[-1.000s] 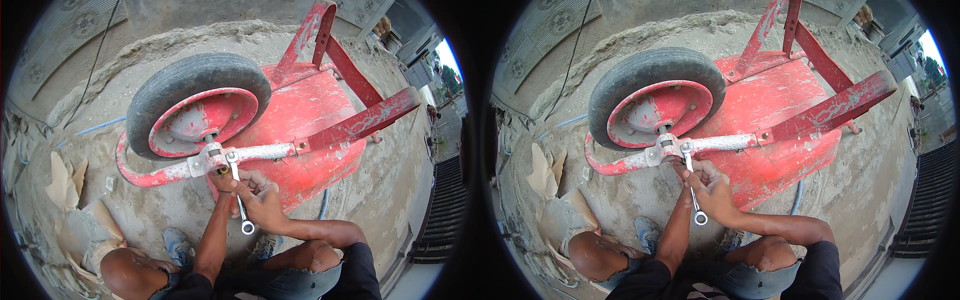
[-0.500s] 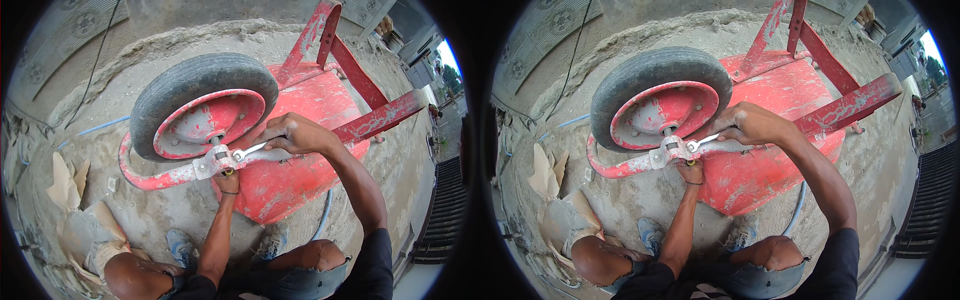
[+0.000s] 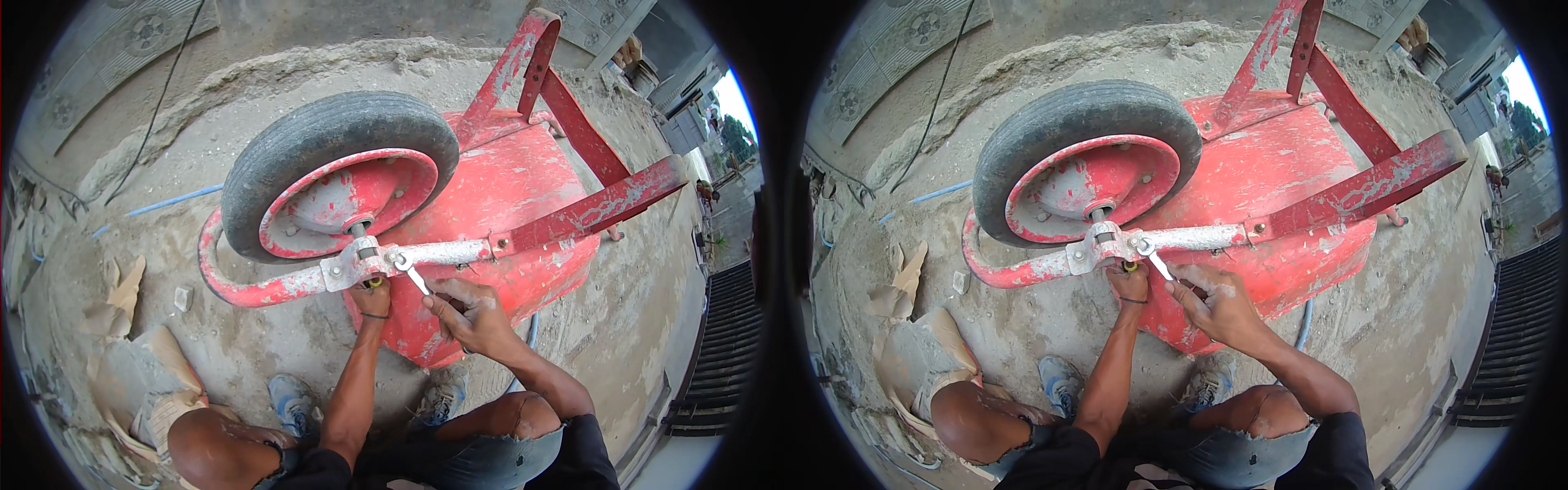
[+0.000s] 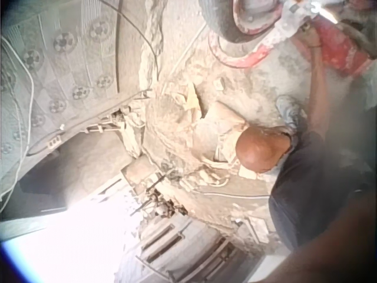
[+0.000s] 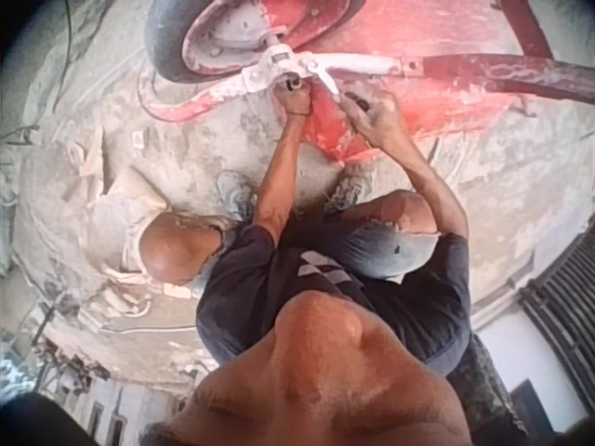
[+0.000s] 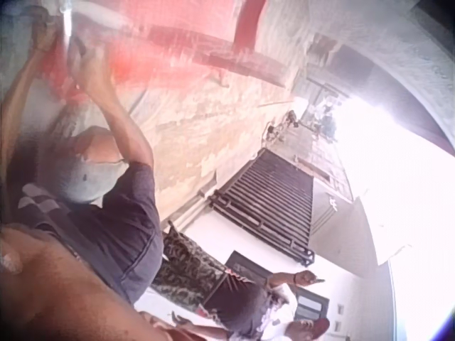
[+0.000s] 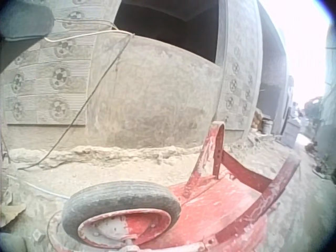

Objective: The person uses a wrench and a screwdriver to loosen and remove a bolt and axle from a wheelbarrow, then pulls the wheel free from the frame.

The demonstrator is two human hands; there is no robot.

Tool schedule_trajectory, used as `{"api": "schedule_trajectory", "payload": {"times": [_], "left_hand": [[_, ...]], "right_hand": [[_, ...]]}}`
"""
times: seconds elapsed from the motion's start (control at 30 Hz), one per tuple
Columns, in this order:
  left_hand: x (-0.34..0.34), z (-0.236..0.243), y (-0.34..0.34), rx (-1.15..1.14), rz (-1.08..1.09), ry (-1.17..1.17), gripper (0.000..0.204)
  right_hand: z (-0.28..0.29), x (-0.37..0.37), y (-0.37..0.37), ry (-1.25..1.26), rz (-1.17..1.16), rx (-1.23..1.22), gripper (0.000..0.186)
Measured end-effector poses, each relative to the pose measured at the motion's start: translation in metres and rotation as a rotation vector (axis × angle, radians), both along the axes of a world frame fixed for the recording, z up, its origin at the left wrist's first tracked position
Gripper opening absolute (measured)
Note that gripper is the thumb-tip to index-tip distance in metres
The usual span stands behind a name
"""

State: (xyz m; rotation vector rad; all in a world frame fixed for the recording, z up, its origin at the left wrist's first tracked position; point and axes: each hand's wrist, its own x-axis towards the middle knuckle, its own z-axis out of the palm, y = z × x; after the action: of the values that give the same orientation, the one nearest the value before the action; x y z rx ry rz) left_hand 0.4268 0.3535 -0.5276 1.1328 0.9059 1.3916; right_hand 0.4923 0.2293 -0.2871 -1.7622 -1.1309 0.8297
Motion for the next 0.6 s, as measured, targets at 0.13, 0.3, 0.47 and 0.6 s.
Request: {"api": "schedule_trajectory", "payload": {"times": [0.13, 0.3, 0.47, 0.6], "left_hand": [[0.003, 0.006, 0.0, 0.027, -0.006, -0.013, 0.03], [-0.002, 0.006, -0.005, -0.07, -0.037, -0.052, 0.031], [-0.002, 0.015, -0.009, -0.211, -0.038, -0.125, 0.032], [-0.002, 0.011, -0.002, 0.047, -0.034, 0.046, 0.029]], "right_hand": [[0.0, -0.006, 0.0, -0.01, 0.002, -0.022, 0.021], [0.009, -0.034, 0.013, 0.535, -0.138, -0.123, 0.019], [0.007, -0.034, 0.017, 0.603, -0.125, -0.124, 0.018], [-0.005, 0.036, 0.024, -0.069, 0.124, -0.055, 0.012]]}}
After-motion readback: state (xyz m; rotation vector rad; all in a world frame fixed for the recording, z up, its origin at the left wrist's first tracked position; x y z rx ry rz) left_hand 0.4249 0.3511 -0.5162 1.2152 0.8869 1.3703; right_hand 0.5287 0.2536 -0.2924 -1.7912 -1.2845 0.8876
